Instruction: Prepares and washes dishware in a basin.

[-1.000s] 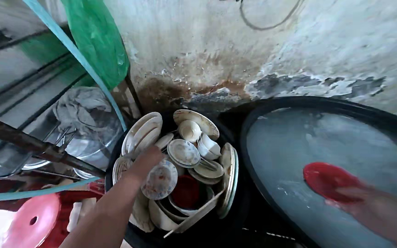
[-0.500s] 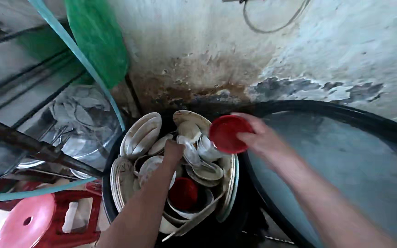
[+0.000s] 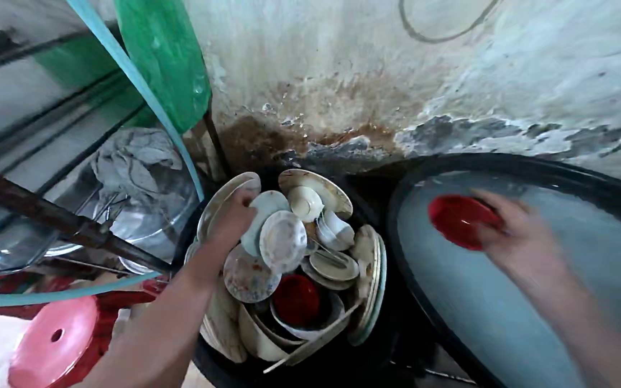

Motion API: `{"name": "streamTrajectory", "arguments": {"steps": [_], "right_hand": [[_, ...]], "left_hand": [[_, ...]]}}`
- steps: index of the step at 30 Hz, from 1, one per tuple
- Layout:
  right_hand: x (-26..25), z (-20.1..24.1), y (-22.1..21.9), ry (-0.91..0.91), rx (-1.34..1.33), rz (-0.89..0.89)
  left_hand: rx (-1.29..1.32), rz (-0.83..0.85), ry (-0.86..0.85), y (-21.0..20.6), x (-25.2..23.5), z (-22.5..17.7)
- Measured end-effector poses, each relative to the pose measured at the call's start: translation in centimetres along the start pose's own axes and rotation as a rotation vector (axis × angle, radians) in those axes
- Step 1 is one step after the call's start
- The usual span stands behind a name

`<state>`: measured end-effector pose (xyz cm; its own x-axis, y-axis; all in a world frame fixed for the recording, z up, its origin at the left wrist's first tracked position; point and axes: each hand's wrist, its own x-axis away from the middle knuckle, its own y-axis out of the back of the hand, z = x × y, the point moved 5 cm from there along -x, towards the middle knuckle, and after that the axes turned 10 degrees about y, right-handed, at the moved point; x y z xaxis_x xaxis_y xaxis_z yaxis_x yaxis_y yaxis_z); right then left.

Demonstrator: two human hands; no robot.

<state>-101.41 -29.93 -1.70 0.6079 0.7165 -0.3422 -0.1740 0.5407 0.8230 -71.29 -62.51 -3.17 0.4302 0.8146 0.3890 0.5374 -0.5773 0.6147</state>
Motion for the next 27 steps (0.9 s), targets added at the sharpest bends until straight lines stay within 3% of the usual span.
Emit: {"name": "streamTrajectory", "arguments": {"steps": [3, 6, 12, 15, 17, 19, 24, 27], "right_hand": [[4.7, -7.2, 1.0, -0.206, 0.000, 0.010], [8.8, -11.3, 2.1, -0.253, 0.054, 0.001], [13.1, -12.3, 2.3, -0.386, 0.138, 0.145], [14.7, -14.7, 0.8, -0.649, -0.184, 0.204], [14.7, -12.4, 1.4, -0.852, -0.432, 0.136], [13.5, -8.9, 2.9, -0.922, -0.576, 0.101], [8.7, -3.0, 4.9, -0.861, -0.739, 0.030], [5.8, -2.3, 4.0, -0.691, -0.849, 0.047]], "left_hand": [[-0.142, 0.064, 0.098, 0.9, -0.3, 0.9], [-0.252, 0.104, 0.159, 0.6, -0.9, 2.8], [-0.954, 0.245, 0.262, -0.8, -1.1, 5.9], [-0.995, 0.168, 0.249, -2.0, 0.4, 3.9], [-0.885, 0.108, 0.153, -2.9, 0.1, 2.1], [-0.720, 0.104, 0.202, -4.4, -0.4, 0.6], [-0.795, 0.073, 0.198, -9.3, -1.0, -0.5], [-0.748, 0.081, 0.241, -10.0, -1.3, -0.2]]}}
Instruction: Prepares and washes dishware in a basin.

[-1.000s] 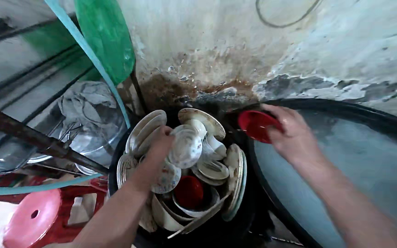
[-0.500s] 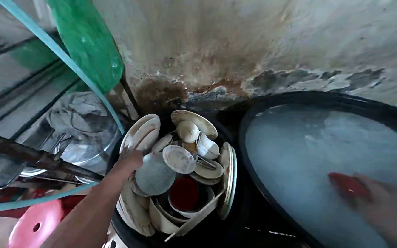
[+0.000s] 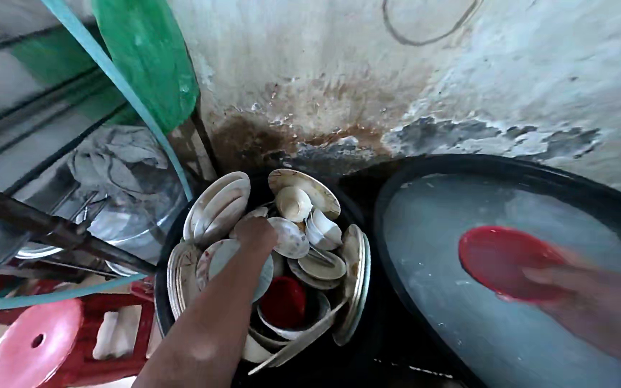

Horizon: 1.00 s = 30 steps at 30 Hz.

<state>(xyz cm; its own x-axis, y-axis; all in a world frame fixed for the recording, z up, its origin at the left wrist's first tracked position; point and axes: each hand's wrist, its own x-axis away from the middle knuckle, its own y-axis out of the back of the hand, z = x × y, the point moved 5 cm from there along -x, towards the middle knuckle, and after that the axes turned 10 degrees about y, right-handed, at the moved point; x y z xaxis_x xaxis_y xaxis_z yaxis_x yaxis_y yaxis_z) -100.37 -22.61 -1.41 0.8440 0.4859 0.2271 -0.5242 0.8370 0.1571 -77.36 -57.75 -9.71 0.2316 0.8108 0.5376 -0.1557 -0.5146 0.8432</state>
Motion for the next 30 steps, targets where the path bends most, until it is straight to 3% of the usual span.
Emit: {"name": "streamTrajectory", "arguments": {"steps": [4, 7, 9, 12, 15, 19, 23, 27, 30], "right_hand": [[-0.7, 3.4, -6.8, 0.073, -0.057, 0.144], [-0.2, 6.2, -13.5, 0.116, 0.065, 0.238], [-0.4, 7.4, -17.3, 0.296, 0.264, 0.289], [-0.5, 8.9, -21.5, 0.731, 0.598, 0.321], [-0.2, 9.3, -22.3, 1.033, 0.701, 0.258], [-0.5, 8.2, -16.4, 1.093, 0.715, 0.126], [-2.2, 2.8, -6.4, 0.814, 0.817, -0.015], [-3.3, -4.6, 3.4, 0.617, 0.962, -0.148], [-2.7, -8.7, 7.8, 0.529, 1.085, -0.177]], "left_hand": [[0.339, 0.012, -0.061, 1.3, 0.4, -0.8], [0.553, 0.045, -0.184, 1.2, 2.5, -3.0], [0.477, 0.007, -0.274, 0.9, 4.4, -4.0], [0.315, -0.114, -0.421, 2.6, 7.2, -4.3], [0.257, -0.161, -0.483, 5.6, 6.9, -2.2], [0.187, -0.084, -0.438, 8.7, 3.3, 4.0], [0.014, 0.082, -0.333, 5.8, 0.3, 9.4], [-0.117, 0.207, -0.254, 2.0, -0.4, 10.1], [-0.264, 0.306, -0.234, 1.6, 0.2, 8.9]]}}
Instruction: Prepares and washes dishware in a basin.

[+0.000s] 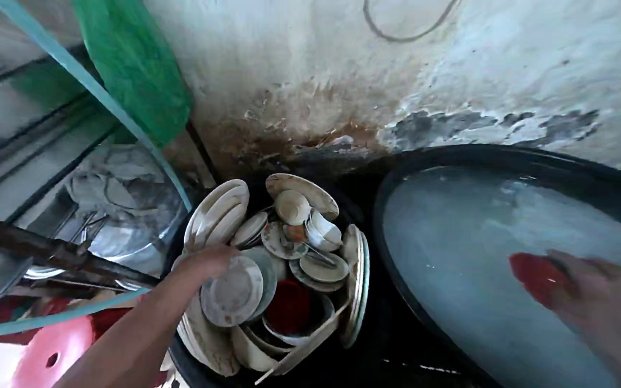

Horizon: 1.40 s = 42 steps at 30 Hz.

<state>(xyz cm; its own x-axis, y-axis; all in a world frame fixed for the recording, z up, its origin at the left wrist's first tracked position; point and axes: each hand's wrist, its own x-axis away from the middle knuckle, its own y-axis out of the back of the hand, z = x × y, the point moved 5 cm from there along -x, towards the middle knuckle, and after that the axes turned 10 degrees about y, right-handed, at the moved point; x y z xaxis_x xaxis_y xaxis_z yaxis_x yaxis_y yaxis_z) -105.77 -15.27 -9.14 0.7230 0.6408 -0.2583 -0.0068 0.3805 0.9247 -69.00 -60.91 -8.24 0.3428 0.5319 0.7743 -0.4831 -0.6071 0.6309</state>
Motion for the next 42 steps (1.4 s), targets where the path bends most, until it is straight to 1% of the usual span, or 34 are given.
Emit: {"name": "streamTrajectory", "arguments": {"steps": [2, 3, 4, 5, 7, 9, 12, 13, 15, 18, 20, 22, 24, 26, 27, 29, 30, 32, 33, 34, 35, 36, 38, 40, 42], "right_hand": [[1.4, -0.6, -0.5, -0.101, -0.033, 0.125], [2.0, -0.7, -1.0, -0.174, -0.096, 0.211], [2.6, -0.9, -1.6, -0.269, -0.207, 0.283], [3.1, -1.0, -2.0, -0.380, -0.355, 0.319], [4.2, 0.2, -1.5, -0.642, -0.658, 0.280], [4.5, 1.9, 0.2, -0.820, -0.818, 0.219], [3.7, 3.9, 2.4, -0.847, -0.896, 0.191], [3.3, 4.5, 3.2, -0.831, -0.919, 0.185], [2.6, 5.7, 4.6, -0.789, -0.928, 0.162], [0.8, 9.8, 6.9, -0.724, -0.862, 0.141], [-0.3, 9.5, 6.4, -0.674, -0.928, 0.126], [-1.8, 8.7, 4.8, -0.620, -1.064, 0.101], [-3.7, 10.1, 3.7, -0.535, -1.162, 0.113], [-5.7, 14.0, 3.6, -0.459, -1.197, 0.177], [-6.7, 16.5, 3.8, -0.428, -1.198, 0.207], [-8.6, 21.6, 3.8, -0.368, -1.167, 0.251], [-9.4, 23.8, 3.6, -0.297, -1.116, 0.288], [-10.8, 27.7, 2.7, -0.078, -0.899, 0.335], [-11.5, 29.3, 2.2, 0.060, -0.755, 0.314], [-11.9, 30.7, 1.8, 0.198, -0.628, 0.266], [-12.1, 31.8, 1.5, 0.317, -0.532, 0.194], [-12.3, 32.3, 1.2, 0.399, -0.469, 0.133], [-12.4, 31.9, 0.9, 0.454, -0.436, 0.069], [-12.2, 29.8, 1.2, 0.421, -0.459, 0.053], [-11.5, 26.1, 1.7, 0.380, -0.454, 0.017]], "left_hand": [[-0.049, -0.008, -0.018, 0.8, -0.5, -0.7], [-0.050, -0.066, -0.040, 1.5, -0.8, -1.3], [-0.046, -0.141, -0.063, 2.3, -1.4, -2.1], [-0.019, -0.205, -0.079, 3.2, -1.9, -3.0], [0.044, -0.278, -0.081, 4.4, -2.9, -5.5], [0.117, -0.302, -0.067, 3.9, -5.0, -7.4], [0.137, -0.344, 0.038, 1.8, -7.5, -7.7], [0.144, -0.356, 0.069, 1.7, -7.7, -7.7], [0.131, -0.401, 0.078, 2.5, -7.2, -7.5], [0.105, -0.507, 0.039, 4.8, -5.4, -6.6], [0.155, -0.576, -0.005, 6.4, -4.0, -6.0], [0.232, -0.611, -0.057, 8.5, -2.1, -5.8], [0.297, -0.634, -0.093, 10.6, 0.4, -6.2], [0.357, -0.570, -0.148, 11.5, 2.9, -7.5], [0.358, -0.535, -0.190, 11.3, 3.6, -8.5], [0.331, -0.484, -0.254, 9.5, 4.3, -10.8], [0.315, -0.450, -0.265, 8.3, 4.5, -12.1], [0.320, -0.412, -0.274, 6.2, 4.2, -14.2], [0.339, -0.453, -0.309, 5.5, 3.8, -14.9], [0.351, -0.523, -0.372, 5.1, 3.1, -15.3], [0.351, -0.548, -0.409, 5.0, 2.7, -15.3], [0.328, -0.527, -0.416, 5.2, 2.8, -15.0], [0.283, -0.427, -0.394, 6.2, 3.9, -13.1], [0.313, -0.410, -0.367, 7.6, 5.2, -10.1], [0.323, -0.382, -0.319, 8.7, 5.9, -6.7]]}}
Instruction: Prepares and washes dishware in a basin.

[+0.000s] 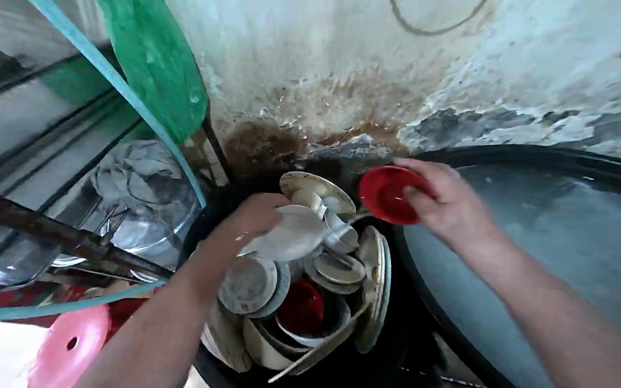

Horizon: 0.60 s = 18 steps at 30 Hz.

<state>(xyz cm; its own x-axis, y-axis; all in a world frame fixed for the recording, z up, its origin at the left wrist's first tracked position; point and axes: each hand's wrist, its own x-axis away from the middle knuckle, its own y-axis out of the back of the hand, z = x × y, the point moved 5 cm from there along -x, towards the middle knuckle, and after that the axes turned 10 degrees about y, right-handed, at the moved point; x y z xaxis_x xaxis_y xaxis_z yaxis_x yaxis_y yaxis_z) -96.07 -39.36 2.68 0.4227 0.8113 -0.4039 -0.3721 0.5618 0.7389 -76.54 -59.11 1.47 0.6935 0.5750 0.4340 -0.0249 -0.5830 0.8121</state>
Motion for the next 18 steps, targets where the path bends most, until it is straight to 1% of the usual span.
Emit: {"name": "streamTrajectory", "arguments": {"steps": [2, 3, 5, 6, 7, 8, 10, 12, 14, 16, 18], "right_hand": [[2.7, -3.2, 2.3, -0.084, 0.012, -0.017], [4.4, -5.3, 3.3, -0.149, 0.014, -0.027], [8.3, -9.6, 5.0, -0.306, 0.005, -0.081], [10.2, -11.4, 5.7, -0.382, 0.014, -0.104], [12.1, -13.1, 6.3, -0.420, 0.039, -0.111], [13.8, -14.5, 7.0, -0.438, 0.080, -0.098], [16.6, -15.6, 8.0, -0.483, 0.209, -0.037], [18.7, -16.4, 8.3, -0.504, 0.332, 0.026], [20.3, -17.2, 7.6, -0.540, 0.372, 0.070], [21.6, -18.0, 6.3, -0.616, 0.301, 0.110], [22.8, -19.5, 5.3, -0.668, 0.133, 0.129]], "left_hand": [[-0.084, 0.095, 0.079, 0.7, 0.3, 3.0], [-0.136, 0.161, 0.115, 0.3, 0.4, 4.4], [-0.164, 0.260, 0.153, -1.7, 0.3, 7.2], [-0.150, 0.291, 0.166, -2.7, 0.3, 8.1], [-0.150, 0.306, 0.165, -3.3, 0.1, 8.5], [-0.185, 0.304, 0.152, -3.5, 0.1, 8.4], [-0.338, 0.228, 0.110, -3.4, 0.0, 7.1], [-0.405, 0.093, 0.157, -2.9, -0.7, 5.7], [-0.366, 0.053, 0.248, -3.3, -2.1, 4.2], [-0.326, 0.042, 0.251, -5.4, -3.4, 3.2], [-0.360, 0.062, 0.213, -7.3, -4.3, 2.7]]}}
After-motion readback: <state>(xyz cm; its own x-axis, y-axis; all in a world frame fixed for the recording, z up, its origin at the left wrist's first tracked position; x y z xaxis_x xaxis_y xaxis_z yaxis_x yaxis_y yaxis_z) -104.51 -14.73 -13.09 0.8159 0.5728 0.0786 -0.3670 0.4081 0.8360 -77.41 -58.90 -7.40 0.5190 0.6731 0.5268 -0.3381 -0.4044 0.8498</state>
